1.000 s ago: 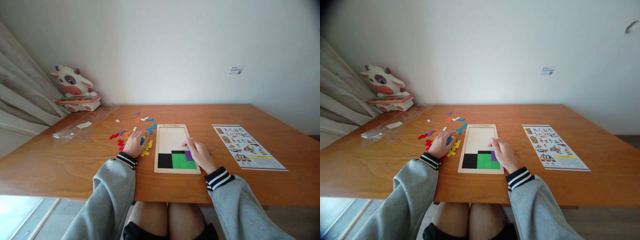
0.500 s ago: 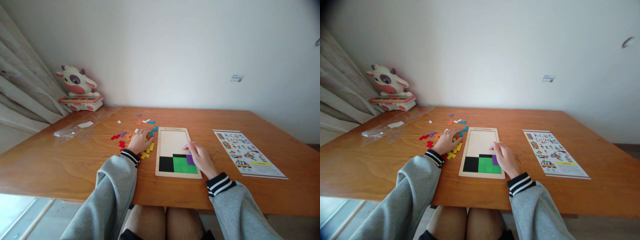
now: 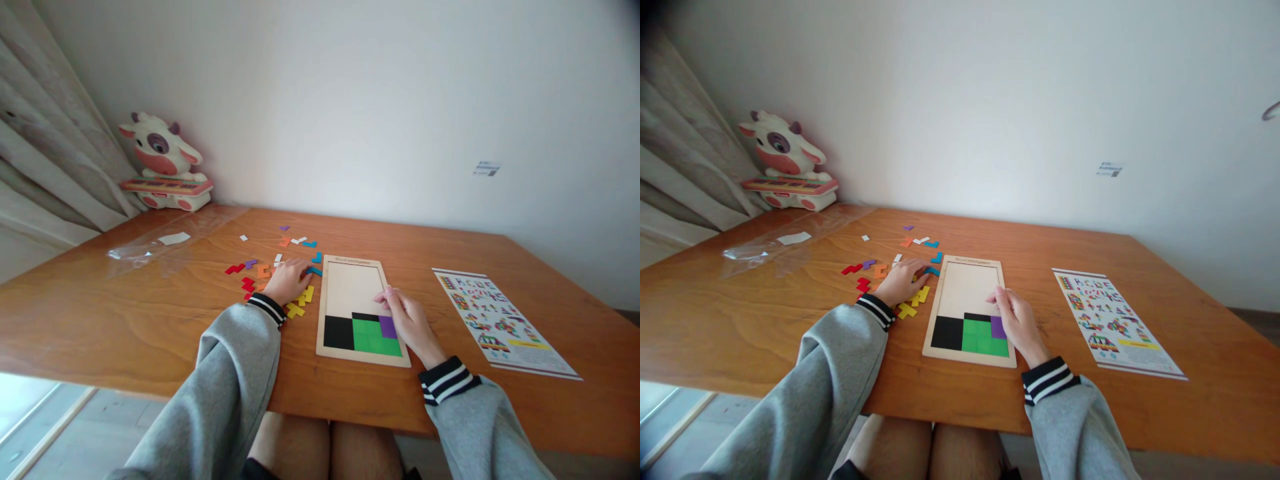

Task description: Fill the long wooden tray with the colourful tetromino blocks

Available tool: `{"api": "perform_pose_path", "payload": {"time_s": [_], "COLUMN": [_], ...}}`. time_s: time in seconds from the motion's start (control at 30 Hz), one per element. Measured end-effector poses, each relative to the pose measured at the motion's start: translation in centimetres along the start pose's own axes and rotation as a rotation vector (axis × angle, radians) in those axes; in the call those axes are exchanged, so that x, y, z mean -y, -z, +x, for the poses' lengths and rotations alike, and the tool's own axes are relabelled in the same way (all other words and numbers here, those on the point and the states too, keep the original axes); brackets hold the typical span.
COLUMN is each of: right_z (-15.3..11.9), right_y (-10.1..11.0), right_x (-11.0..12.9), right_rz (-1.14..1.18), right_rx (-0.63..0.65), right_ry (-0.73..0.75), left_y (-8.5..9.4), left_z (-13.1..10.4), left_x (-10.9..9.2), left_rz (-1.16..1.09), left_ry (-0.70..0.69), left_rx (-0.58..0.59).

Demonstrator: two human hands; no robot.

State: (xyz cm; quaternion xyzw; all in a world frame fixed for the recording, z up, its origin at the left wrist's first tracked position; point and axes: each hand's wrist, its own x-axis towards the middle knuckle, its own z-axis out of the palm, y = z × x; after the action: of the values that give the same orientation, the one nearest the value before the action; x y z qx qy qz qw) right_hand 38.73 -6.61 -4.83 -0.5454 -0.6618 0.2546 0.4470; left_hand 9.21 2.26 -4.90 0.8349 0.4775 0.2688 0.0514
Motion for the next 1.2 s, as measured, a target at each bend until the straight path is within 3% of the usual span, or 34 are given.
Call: {"api": "perform_pose_path", "payload": {"time_s": [0.1, 0.23, 0.43, 0.63, 0.83, 1.07, 1.2], "right_z": [1.0, 2.7, 2.9, 2.5, 2.4, 2.4, 2.4], "right_y": [0.2, 0.7, 1.1, 1.0, 1.1, 1.0, 1.0], "right_x": [-0.8, -2.2, -2.4, -1.6, -1.8, -2.1, -1.8], "right_rz": [0.017, 0.091, 0.127, 0.102, 0.112, 0.101, 0.096], "right_rx": [-0.008, -0.057, -0.097, -0.071, -0.063, -0.066, -0.084], "right_ry": [-0.049, -0.111, -0.121, -0.101, -0.111, -0.1, -0.097], "left_y": [0.5, 2.4, 4.8, 3.5, 2.3, 1.7, 2.1], "left_z": [-0.1, -0.7, -2.3, -2.6, -2.7, -2.8, -2.6], "left_x": [-0.3, -0.3, 0.1, -0.8, -1.6, -1.8, -1.2], "left_rz": [-0.017, -0.067, -0.065, -0.05, -0.133, -0.267, -0.154], "left_ry": [-0.105, -0.203, -0.223, -0.276, -0.278, -0.233, -0.219], "left_rx": [0.034, 0.075, 0.109, 0.166, 0.144, 0.152, 0.111]}}
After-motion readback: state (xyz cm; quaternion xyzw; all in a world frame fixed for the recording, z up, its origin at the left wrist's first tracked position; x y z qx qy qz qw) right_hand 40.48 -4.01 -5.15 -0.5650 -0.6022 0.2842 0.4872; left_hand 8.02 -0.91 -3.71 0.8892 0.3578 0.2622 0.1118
